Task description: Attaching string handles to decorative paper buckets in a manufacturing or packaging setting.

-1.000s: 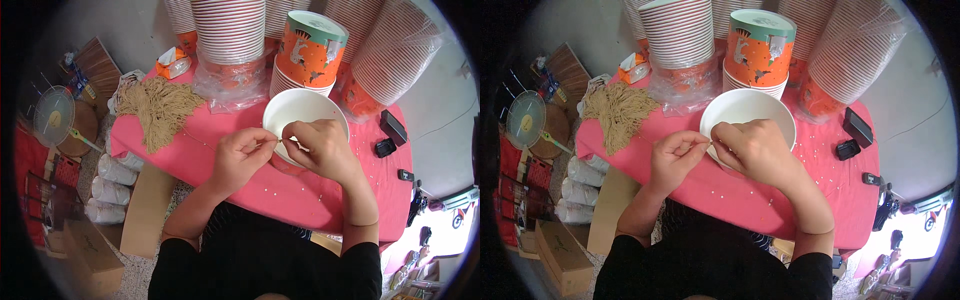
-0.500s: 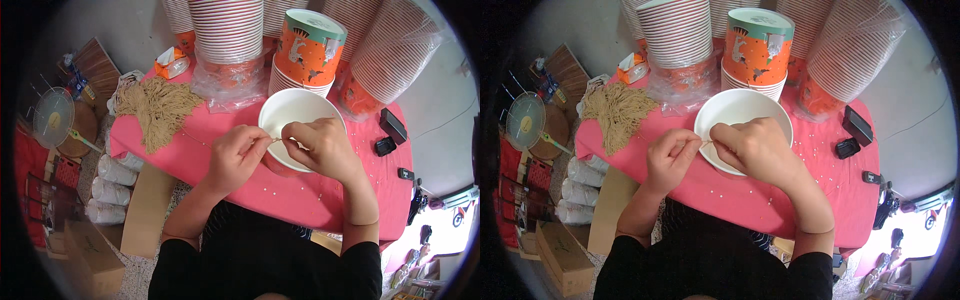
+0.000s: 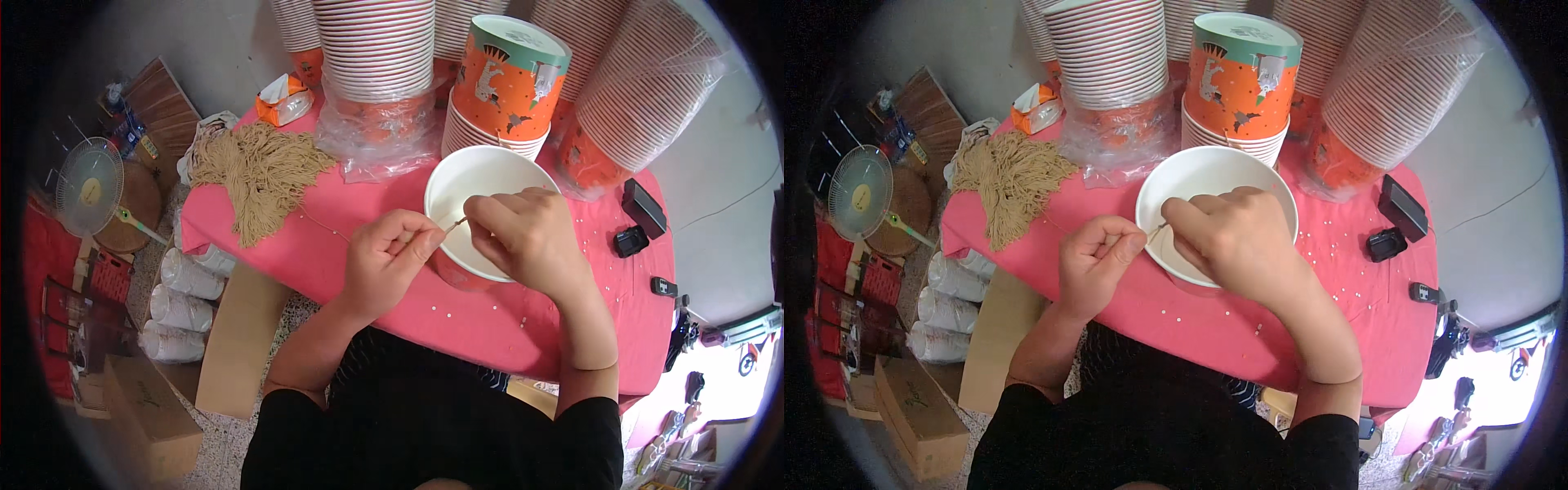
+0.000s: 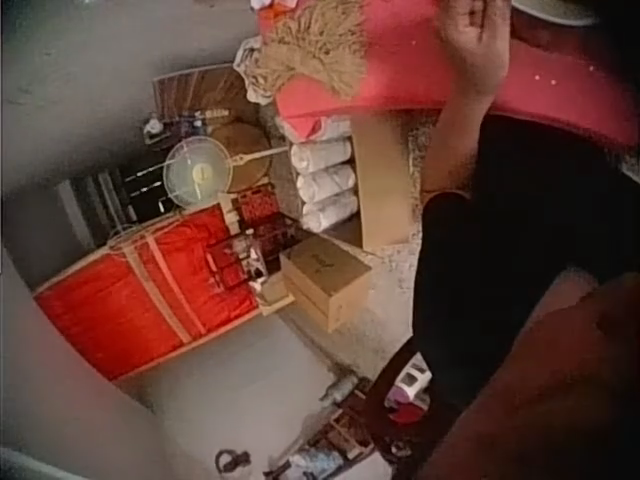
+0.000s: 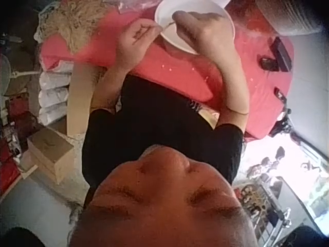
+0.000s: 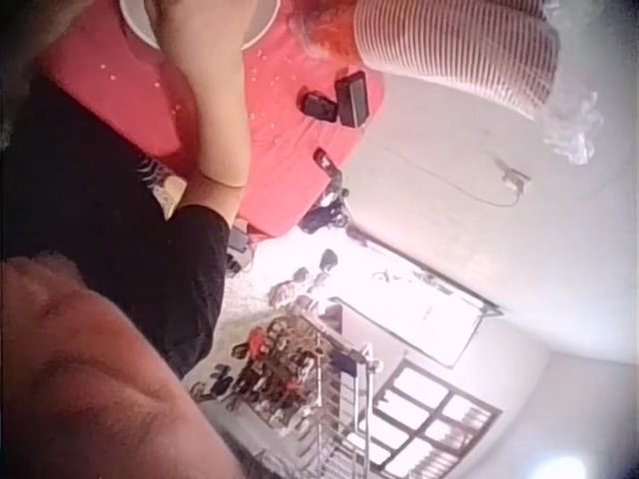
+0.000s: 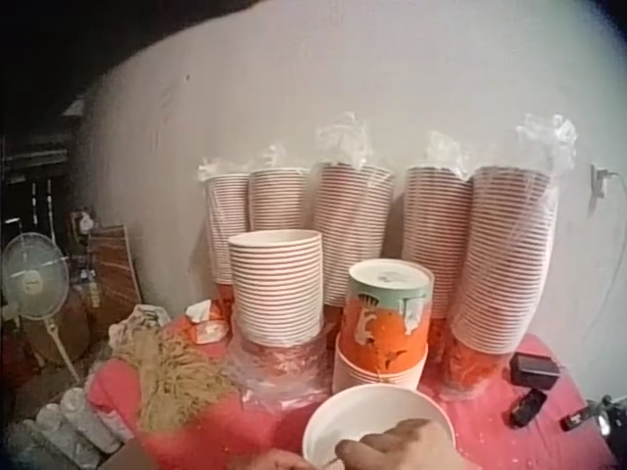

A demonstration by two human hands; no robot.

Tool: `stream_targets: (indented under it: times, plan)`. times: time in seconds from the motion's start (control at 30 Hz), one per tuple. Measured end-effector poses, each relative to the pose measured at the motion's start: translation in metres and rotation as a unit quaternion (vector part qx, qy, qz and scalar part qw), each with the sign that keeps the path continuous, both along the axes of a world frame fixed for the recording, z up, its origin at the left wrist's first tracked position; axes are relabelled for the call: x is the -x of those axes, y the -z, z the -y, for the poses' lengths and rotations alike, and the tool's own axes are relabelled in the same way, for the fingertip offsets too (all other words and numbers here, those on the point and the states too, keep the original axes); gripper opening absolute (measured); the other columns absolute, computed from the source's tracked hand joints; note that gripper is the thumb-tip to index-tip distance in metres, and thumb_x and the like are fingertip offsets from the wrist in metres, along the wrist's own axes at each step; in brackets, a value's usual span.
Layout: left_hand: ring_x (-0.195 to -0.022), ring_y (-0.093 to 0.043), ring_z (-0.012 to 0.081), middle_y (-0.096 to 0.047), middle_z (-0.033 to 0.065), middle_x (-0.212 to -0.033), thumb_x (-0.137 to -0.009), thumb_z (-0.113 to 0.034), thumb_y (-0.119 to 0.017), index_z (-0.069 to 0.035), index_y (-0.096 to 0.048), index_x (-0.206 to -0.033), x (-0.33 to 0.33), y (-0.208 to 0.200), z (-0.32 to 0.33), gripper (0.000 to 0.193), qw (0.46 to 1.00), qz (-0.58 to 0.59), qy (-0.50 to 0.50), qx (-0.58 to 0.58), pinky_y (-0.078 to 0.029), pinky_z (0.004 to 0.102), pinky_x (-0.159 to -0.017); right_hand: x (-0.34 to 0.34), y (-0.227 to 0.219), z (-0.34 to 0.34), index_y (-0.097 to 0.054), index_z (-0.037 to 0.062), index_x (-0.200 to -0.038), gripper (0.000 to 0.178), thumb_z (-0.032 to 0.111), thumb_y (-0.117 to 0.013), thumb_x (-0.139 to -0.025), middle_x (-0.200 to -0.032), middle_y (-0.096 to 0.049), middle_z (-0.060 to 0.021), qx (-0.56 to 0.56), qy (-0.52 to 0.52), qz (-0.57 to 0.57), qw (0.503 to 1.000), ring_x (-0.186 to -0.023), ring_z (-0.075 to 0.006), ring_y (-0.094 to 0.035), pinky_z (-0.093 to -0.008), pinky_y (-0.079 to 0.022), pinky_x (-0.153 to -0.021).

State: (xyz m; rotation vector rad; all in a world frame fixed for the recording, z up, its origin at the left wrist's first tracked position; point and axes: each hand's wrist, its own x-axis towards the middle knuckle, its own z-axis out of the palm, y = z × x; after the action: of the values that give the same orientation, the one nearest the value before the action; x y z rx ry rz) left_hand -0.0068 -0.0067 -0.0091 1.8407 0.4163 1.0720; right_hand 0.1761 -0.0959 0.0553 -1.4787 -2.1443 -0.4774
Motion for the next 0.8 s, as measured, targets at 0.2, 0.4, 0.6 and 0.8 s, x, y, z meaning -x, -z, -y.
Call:
stream_targets:
  times: [0.2, 0.4, 0.6, 0.8]
  plan:
    - [-0.062, -0.044, 0.0019, -0.057, 0.0013, -0.095, -0.089, 0.000, -0.063, -0.002, -0.064, -0.095, 0.002, 0.006, -0.016, 0.007, 0.995, 0.096, 0.029, 0.004, -0.035, 0.0181, -0.055, -0.010, -0.004, -0.004, -0.057, 0.0074, -0.085, 0.015, 0.007, -0.070, -0.077, -0.068, -0.060, -0.0053, -0.060, -0.022, 0.004, 0.998, -0.052, -0.0240, -0.054, -0.0356, -0.040, -0.049]
    - [-0.059, -0.045, 0.0047, -0.057, 0.0023, -0.089, -0.082, 0.003, -0.069, -0.001, -0.065, -0.097, -0.007, -0.027, -0.010, 0.016, 0.989, 0.052, 0.013, -0.139, -0.036, 0.0200, -0.053, -0.005, -0.009, 0.002, -0.056, 0.0073, -0.089, 0.017, 0.013, -0.067, -0.077, -0.065, -0.058, -0.0060, -0.066, -0.046, -0.007, 0.997, -0.055, -0.0252, -0.059, -0.0374, -0.044, -0.049]
    - [-0.063, -0.051, 0.0083, -0.057, 0.0037, -0.080, -0.084, 0.000, -0.069, -0.001, -0.064, -0.095, -0.012, -0.031, -0.004, 0.013, 0.994, 0.018, -0.003, -0.109, -0.041, 0.0233, -0.056, -0.005, -0.010, 0.003, -0.057, 0.0070, -0.088, 0.015, 0.012, -0.067, -0.078, -0.064, -0.057, -0.0061, -0.065, -0.053, -0.020, 0.996, -0.055, -0.0246, -0.059, -0.0370, -0.043, -0.048]
    - [-0.066, -0.055, 0.0107, -0.057, 0.0045, -0.083, -0.087, -0.001, -0.066, -0.001, -0.062, -0.094, -0.006, -0.029, -0.008, 0.008, 0.995, -0.030, 0.009, -0.092, -0.043, 0.0232, -0.058, -0.005, -0.009, 0.001, -0.057, 0.0069, -0.086, 0.016, 0.009, -0.067, -0.073, -0.065, -0.056, -0.0049, -0.084, -0.045, -0.022, 0.995, -0.054, -0.0233, -0.058, -0.0367, -0.042, -0.049]
